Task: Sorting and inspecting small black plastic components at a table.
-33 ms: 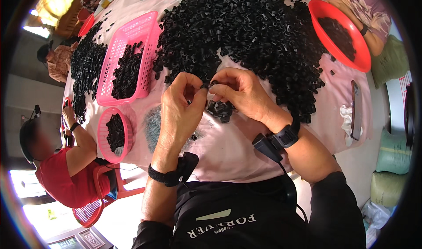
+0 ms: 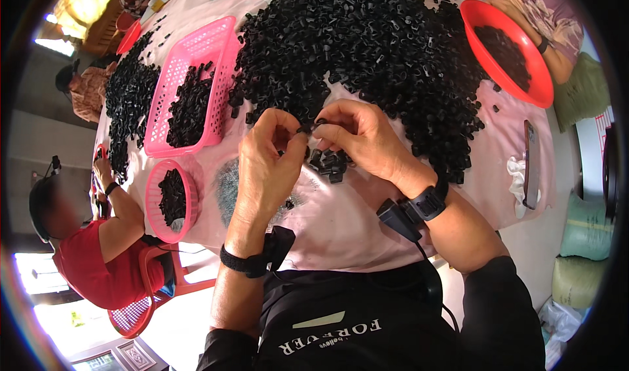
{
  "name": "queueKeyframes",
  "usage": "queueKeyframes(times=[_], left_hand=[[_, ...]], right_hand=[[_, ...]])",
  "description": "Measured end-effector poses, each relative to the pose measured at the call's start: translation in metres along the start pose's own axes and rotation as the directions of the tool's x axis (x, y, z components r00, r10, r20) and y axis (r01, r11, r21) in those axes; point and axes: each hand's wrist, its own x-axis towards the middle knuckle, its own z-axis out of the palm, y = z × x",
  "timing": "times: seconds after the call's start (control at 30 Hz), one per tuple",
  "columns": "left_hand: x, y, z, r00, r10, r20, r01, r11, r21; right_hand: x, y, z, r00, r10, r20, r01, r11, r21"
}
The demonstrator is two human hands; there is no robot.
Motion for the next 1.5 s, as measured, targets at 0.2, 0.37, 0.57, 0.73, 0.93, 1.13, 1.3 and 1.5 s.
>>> queueKeyframes(times=[0.2, 0.37, 0.57, 0.73, 0.93, 1.13, 1.3, 1.5], left_hand=[[-0.019, -0.014, -0.019, 0.986, 0.021, 0.168, -0.042, 0.991, 0.124], [-0.034, -0.018, -0.021, 0.945, 0.085, 0.315, -0.150, 0.971, 0.188], [-0.037, -0.012, -0.029, 0.947, 0.075, 0.313, -0.163, 0.950, 0.266], [-0.043, -0.012, -0.014, 0.936, 0.111, 0.333, -0.206, 0.943, 0.263], [-0.043, -0.009, -0.010, 0.929, 0.126, 0.347, -0.256, 0.897, 0.360], [-0.046, -0.009, -0.012, 0.905, 0.170, 0.391, -0.302, 0.903, 0.307], [-0.043, -0.009, -0.013, 0.913, 0.256, 0.317, -0.349, 0.893, 0.284], [-0.026, 0.008, -0.014, 0.975, 0.187, 0.124, -0.205, 0.967, 0.152]], right_hand=[[0.002, -0.005, 0.002, 0.996, -0.039, -0.086, 0.033, 0.997, -0.072], [0.002, 0.000, -0.002, 0.997, -0.069, -0.048, 0.062, 0.990, -0.127], [0.002, -0.006, 0.001, 0.995, -0.044, -0.091, 0.037, 0.996, -0.076], [0.002, -0.002, -0.001, 0.997, -0.067, -0.046, 0.060, 0.990, -0.126], [0.001, -0.001, -0.002, 0.995, -0.093, -0.034, 0.086, 0.981, -0.175], [0.001, -0.001, -0.001, 0.996, -0.090, -0.023, 0.085, 0.980, -0.180], [0.001, -0.001, 0.001, 0.999, -0.043, 0.003, 0.043, 0.989, -0.144], [-0.007, -0.004, 0.004, 0.985, 0.075, 0.155, -0.072, 0.997, -0.022]])
